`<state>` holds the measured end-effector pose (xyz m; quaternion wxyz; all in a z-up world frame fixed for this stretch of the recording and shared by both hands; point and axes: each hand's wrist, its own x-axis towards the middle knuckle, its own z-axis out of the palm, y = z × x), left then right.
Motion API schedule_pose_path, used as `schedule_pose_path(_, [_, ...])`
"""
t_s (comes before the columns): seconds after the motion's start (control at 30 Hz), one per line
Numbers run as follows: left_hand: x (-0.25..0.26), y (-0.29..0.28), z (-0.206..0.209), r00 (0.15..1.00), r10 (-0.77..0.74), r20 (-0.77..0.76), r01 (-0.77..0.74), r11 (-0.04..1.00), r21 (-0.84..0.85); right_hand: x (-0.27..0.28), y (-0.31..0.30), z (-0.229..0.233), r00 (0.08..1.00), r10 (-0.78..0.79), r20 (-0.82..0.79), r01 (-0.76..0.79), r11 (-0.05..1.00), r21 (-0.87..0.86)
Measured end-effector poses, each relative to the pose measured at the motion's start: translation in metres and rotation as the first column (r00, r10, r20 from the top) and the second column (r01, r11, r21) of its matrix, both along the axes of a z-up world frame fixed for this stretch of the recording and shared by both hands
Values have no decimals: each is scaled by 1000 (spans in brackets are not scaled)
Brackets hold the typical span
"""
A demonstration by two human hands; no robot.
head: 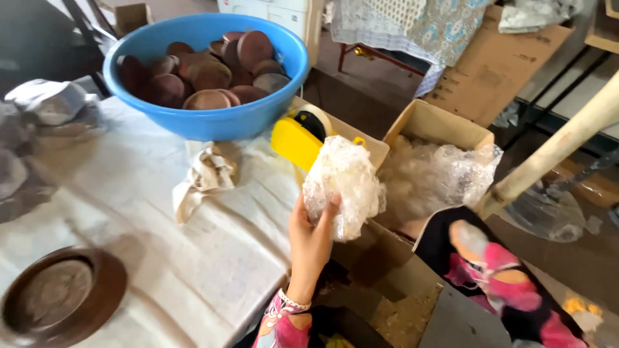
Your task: Wrapping round brown discs in bubble wrap and securing them.
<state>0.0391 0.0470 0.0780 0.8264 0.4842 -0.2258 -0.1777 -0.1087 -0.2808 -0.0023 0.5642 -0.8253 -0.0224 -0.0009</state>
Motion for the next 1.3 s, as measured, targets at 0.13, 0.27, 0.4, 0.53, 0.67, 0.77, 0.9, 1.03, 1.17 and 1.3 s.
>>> schedule_pose_path(0.13, [3, 41, 9, 999, -51, 14, 51, 999, -5, 14, 13, 55, 987, 142, -70, -152, 977, -150])
schedule_pose_path(0.27, [14, 99, 31, 991, -4, 136, -11, 994, 108, 31, 8, 105, 950, 271, -157, -306, 910, -278])
schedule_pose_path(0.4, [20, 155, 56, 977, 93, 193, -105, 993, 58, 70, 47, 166, 925, 288, -249, -351, 897, -267])
schedule_pose_path(0.53, [23, 210, 79, 888, 260, 379, -315, 945, 90, 144, 162, 253, 919, 394, 14, -349, 831, -434])
schedule_pose_path(0.67, [36, 267, 102, 805, 425, 414, -560, 774, 296, 251, 294, 214, 753, 570, 329, -637, 757, 147])
schedule_pose_path(0.77, [70, 301, 80, 702, 578, 417, -675, 727, 128, 316, 383, 154, 625, 568, 535, -628, 774, -87])
schedule_pose_path(0.9, [138, 326, 5, 416, 702, 578, -840, 540, -51, 352, 446, 61, 901, 280, 331, -388, 860, 332])
schedule_pose_path(1.03, [132, 335, 27, 489, 754, 440, -835, 550, -16, 343, 469, 67, 977, 89, 192, -189, 776, 602])
schedule_pose_path(1.17, [140, 344, 24, 584, 787, 199, -806, 533, 257, 334, 468, 96, 987, -37, 157, -101, 616, 782])
schedule_pose_path(1.3, [130, 349, 25, 443, 821, 359, -860, 502, -87, 356, 447, 63, 980, -42, 196, -126, 630, 767])
